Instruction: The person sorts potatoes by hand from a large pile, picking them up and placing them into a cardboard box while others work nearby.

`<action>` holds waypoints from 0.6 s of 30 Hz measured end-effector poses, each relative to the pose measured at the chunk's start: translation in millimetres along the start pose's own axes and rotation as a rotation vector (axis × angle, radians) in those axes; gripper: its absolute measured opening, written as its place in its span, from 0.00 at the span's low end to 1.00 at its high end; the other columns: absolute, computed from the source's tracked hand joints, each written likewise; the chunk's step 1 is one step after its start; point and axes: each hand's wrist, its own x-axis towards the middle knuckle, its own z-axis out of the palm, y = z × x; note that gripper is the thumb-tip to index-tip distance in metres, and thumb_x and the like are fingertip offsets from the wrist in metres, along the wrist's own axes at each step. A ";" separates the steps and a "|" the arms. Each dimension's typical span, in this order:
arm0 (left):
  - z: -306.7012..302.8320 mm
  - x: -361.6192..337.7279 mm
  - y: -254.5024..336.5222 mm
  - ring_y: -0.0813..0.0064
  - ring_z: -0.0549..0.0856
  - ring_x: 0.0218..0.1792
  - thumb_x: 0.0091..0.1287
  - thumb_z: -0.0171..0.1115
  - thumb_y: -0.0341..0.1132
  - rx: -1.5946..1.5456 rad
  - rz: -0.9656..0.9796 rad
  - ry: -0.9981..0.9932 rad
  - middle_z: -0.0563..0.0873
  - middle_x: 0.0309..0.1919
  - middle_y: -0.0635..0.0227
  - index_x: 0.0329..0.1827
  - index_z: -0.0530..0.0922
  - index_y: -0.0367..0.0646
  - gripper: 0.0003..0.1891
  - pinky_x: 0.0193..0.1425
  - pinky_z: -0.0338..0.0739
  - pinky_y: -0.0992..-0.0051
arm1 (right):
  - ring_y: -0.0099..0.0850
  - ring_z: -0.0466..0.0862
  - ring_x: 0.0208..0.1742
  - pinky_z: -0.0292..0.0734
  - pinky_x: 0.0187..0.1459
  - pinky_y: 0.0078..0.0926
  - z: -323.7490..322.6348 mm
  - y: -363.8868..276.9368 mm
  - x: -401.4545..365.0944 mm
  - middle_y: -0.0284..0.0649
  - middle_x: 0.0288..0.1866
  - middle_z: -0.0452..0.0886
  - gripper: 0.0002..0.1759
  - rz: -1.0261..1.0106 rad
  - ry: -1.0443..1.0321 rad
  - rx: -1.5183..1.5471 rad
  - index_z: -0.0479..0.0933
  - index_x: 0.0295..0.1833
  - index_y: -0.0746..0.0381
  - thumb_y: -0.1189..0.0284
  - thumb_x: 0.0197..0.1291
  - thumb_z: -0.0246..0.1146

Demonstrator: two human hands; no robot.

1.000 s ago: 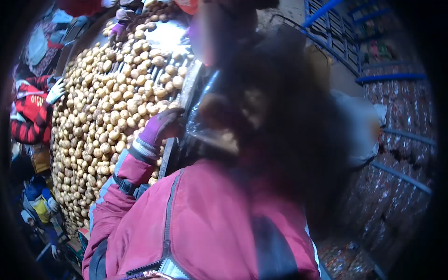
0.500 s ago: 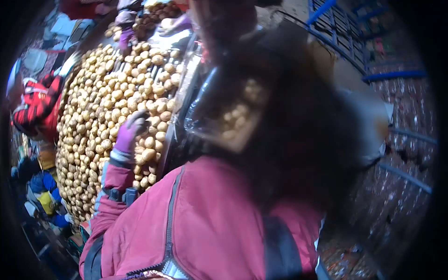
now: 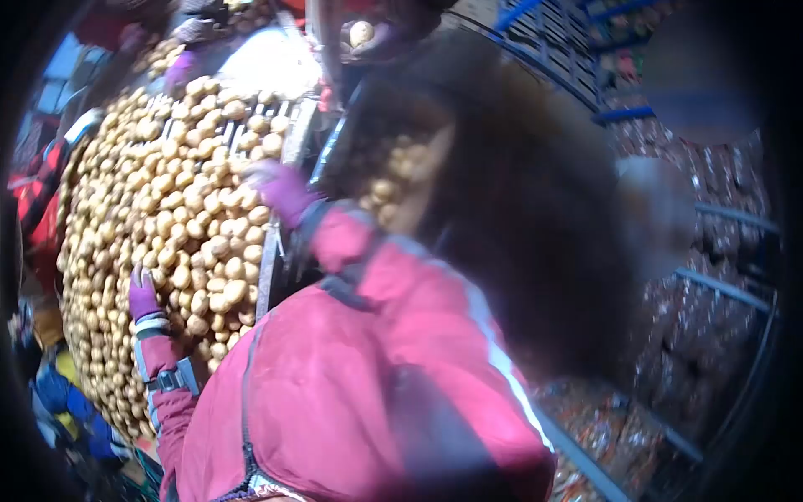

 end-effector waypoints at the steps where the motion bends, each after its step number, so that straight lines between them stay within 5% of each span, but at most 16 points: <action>1: -1.9 4.3 16.1 0.50 0.76 0.69 0.71 0.61 0.39 0.124 -0.022 -0.029 0.77 0.69 0.47 0.74 0.70 0.35 0.29 0.74 0.69 0.60 | 0.41 0.87 0.47 0.81 0.54 0.36 28.2 -36.7 -1.0 0.47 0.45 0.87 0.17 0.094 -0.111 -0.293 0.83 0.56 0.61 0.68 0.65 0.61; 4: 9.7 2.9 62.0 0.49 0.76 0.69 0.70 0.63 0.43 0.359 0.086 0.096 0.77 0.68 0.44 0.74 0.70 0.36 0.32 0.74 0.69 0.59 | 0.44 0.86 0.55 0.79 0.59 0.41 109.2 -30.2 -10.6 0.49 0.55 0.86 0.22 0.180 -0.567 -0.335 0.82 0.61 0.58 0.59 0.66 0.62; 5: 20.4 10.2 50.5 0.46 0.75 0.70 0.69 0.64 0.44 0.450 0.114 0.113 0.76 0.69 0.43 0.74 0.70 0.36 0.33 0.74 0.68 0.58 | 0.46 0.85 0.58 0.78 0.61 0.42 128.0 -19.0 -15.7 0.51 0.58 0.85 0.26 0.002 -0.726 -0.514 0.79 0.65 0.58 0.58 0.65 0.62; 7: 52.3 22.2 40.6 0.46 0.74 0.70 0.69 0.66 0.47 0.227 0.113 0.049 0.75 0.70 0.41 0.75 0.69 0.36 0.36 0.75 0.68 0.58 | 0.48 0.84 0.58 0.78 0.61 0.42 157.3 -19.6 -13.4 0.50 0.59 0.84 0.29 0.181 -0.865 -0.568 0.77 0.67 0.57 0.56 0.62 0.63; 10: 87.8 20.2 88.2 0.47 0.73 0.72 0.67 0.70 0.48 0.301 0.065 0.148 0.72 0.72 0.39 0.79 0.63 0.35 0.42 0.76 0.66 0.58 | 0.50 0.85 0.53 0.78 0.58 0.46 163.7 5.0 8.6 0.50 0.52 0.86 0.27 0.197 -0.873 -0.565 0.80 0.61 0.58 0.54 0.62 0.61; 11: 78.7 16.2 124.2 0.48 0.73 0.72 0.67 0.70 0.47 0.070 -0.083 0.056 0.70 0.73 0.39 0.79 0.62 0.35 0.43 0.76 0.66 0.58 | 0.50 0.85 0.51 0.79 0.57 0.45 160.9 8.0 15.7 0.51 0.48 0.86 0.25 0.173 -0.850 -0.483 0.81 0.58 0.59 0.55 0.61 0.61; 13: 78.5 25.6 113.0 0.48 0.77 0.67 0.66 0.70 0.49 -0.073 0.189 0.018 0.75 0.69 0.42 0.77 0.66 0.37 0.40 0.73 0.71 0.59 | 0.46 0.87 0.48 0.80 0.54 0.43 159.5 5.6 35.1 0.50 0.47 0.88 0.23 0.302 -0.864 -0.354 0.83 0.57 0.59 0.59 0.60 0.61; 14: 78.1 29.7 108.4 0.48 0.80 0.65 0.65 0.70 0.50 -0.146 0.321 -0.016 0.77 0.67 0.43 0.75 0.68 0.38 0.39 0.71 0.73 0.60 | 0.45 0.87 0.48 0.80 0.54 0.42 163.9 33.9 45.5 0.49 0.47 0.88 0.22 0.189 -0.847 -0.485 0.83 0.58 0.58 0.63 0.60 0.60; 15: 52.6 23.9 135.4 0.49 0.79 0.67 0.66 0.69 0.47 -0.013 0.350 0.115 0.79 0.66 0.45 0.73 0.71 0.37 0.35 0.73 0.72 0.63 | 0.48 0.87 0.49 0.80 0.55 0.43 162.5 4.1 61.1 0.53 0.47 0.88 0.21 0.398 -0.807 -0.418 0.84 0.55 0.60 0.61 0.61 0.61; 17: 7.5 16.3 135.8 0.55 0.79 0.67 0.70 0.67 0.43 -0.299 0.189 0.101 0.79 0.66 0.48 0.72 0.72 0.36 0.31 0.73 0.71 0.66 | 0.49 0.85 0.52 0.80 0.56 0.41 149.7 23.8 86.9 0.51 0.56 0.84 0.24 0.111 -0.660 -0.443 0.79 0.65 0.58 0.60 0.67 0.62; 18: -16.4 5.1 130.0 0.57 0.79 0.67 0.71 0.66 0.42 -0.321 0.140 0.102 0.80 0.66 0.49 0.71 0.73 0.35 0.29 0.72 0.72 0.66 | 0.48 0.85 0.52 0.81 0.54 0.40 134.8 35.2 96.9 0.50 0.56 0.84 0.24 0.157 -0.647 -0.451 0.79 0.65 0.58 0.60 0.67 0.63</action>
